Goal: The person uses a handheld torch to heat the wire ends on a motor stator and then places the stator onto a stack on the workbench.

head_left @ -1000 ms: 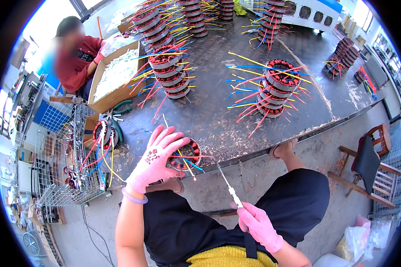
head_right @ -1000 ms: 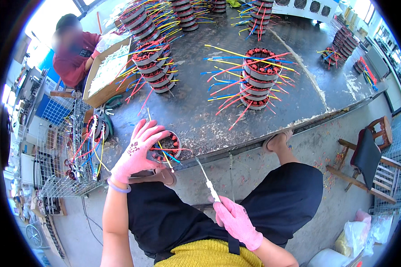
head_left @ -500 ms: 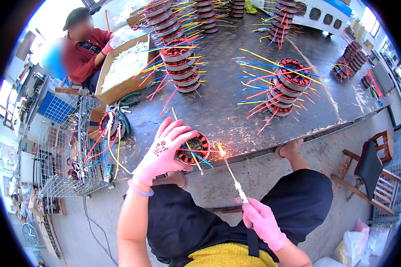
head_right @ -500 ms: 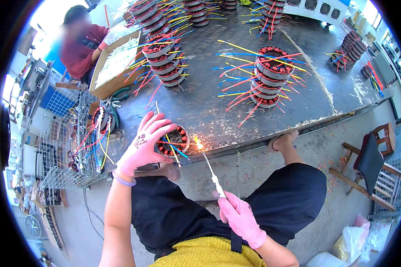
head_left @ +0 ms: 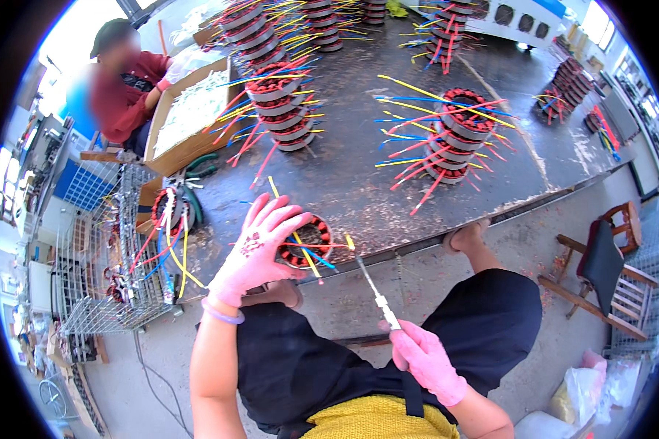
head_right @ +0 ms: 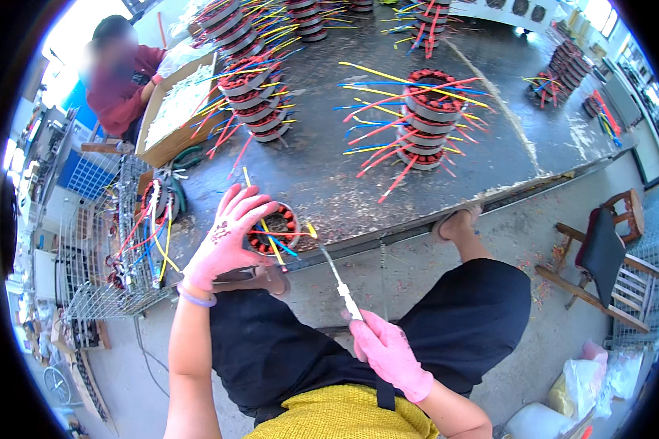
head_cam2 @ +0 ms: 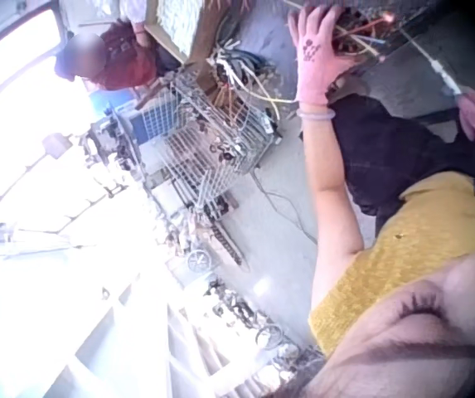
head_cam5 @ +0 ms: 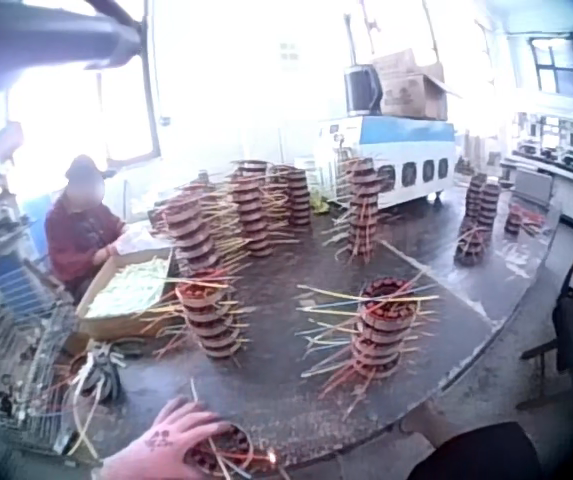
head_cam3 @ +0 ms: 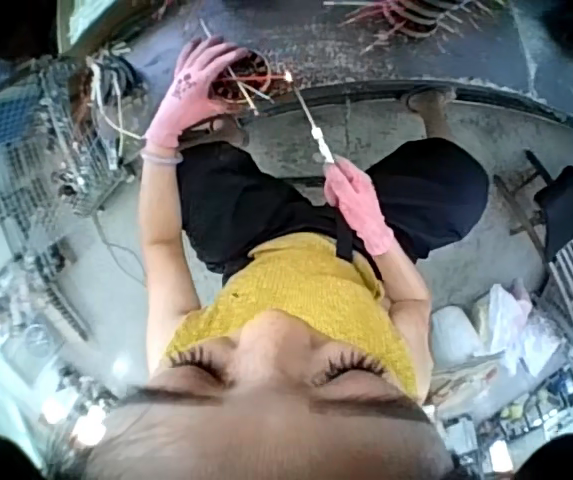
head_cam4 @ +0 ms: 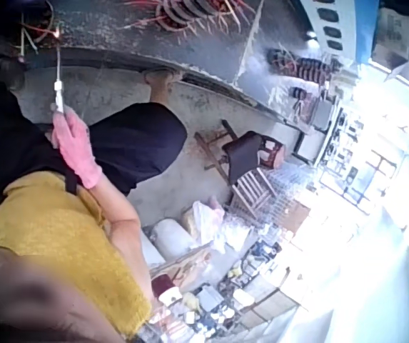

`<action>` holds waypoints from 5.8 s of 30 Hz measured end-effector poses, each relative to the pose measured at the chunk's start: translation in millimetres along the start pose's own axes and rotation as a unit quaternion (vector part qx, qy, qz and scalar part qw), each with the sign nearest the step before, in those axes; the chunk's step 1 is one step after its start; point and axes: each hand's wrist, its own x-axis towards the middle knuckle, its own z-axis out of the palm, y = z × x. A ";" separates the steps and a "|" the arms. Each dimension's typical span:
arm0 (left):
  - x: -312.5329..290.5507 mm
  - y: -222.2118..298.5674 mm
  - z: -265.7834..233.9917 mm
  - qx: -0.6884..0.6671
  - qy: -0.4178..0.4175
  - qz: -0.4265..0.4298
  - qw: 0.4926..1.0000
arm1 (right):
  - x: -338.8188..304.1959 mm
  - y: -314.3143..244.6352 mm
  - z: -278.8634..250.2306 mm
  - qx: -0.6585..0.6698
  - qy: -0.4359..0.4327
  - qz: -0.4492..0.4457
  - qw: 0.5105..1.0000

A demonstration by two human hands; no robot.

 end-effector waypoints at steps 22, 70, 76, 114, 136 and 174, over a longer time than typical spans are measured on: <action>1.6 -0.8 2.5 0.000 -0.006 0.008 1.000 | 2.0 0.6 -2.2 -0.066 -0.003 -0.012 0.998; 3.3 6.6 -0.5 -0.001 -0.001 -0.004 1.000 | -0.3 -9.6 0.7 -0.084 -0.012 -0.011 0.996; 4.5 7.7 0.2 -0.005 -0.003 -0.004 1.000 | 1.6 -2.1 0.0 -0.065 -0.007 -0.017 0.998; 3.2 6.3 2.3 0.001 0.002 -0.008 1.000 | 0.3 -5.0 -0.3 -0.078 -0.003 -0.018 0.997; 14.8 99.1 -92.1 -0.024 0.138 0.090 0.986 | -59.2 -28.3 -57.3 -0.001 0.132 -0.154 0.979; 144.4 -81.4 -148.9 0.067 0.065 -0.140 0.986 | -50.5 -38.8 -62.6 -0.016 0.187 -0.208 0.960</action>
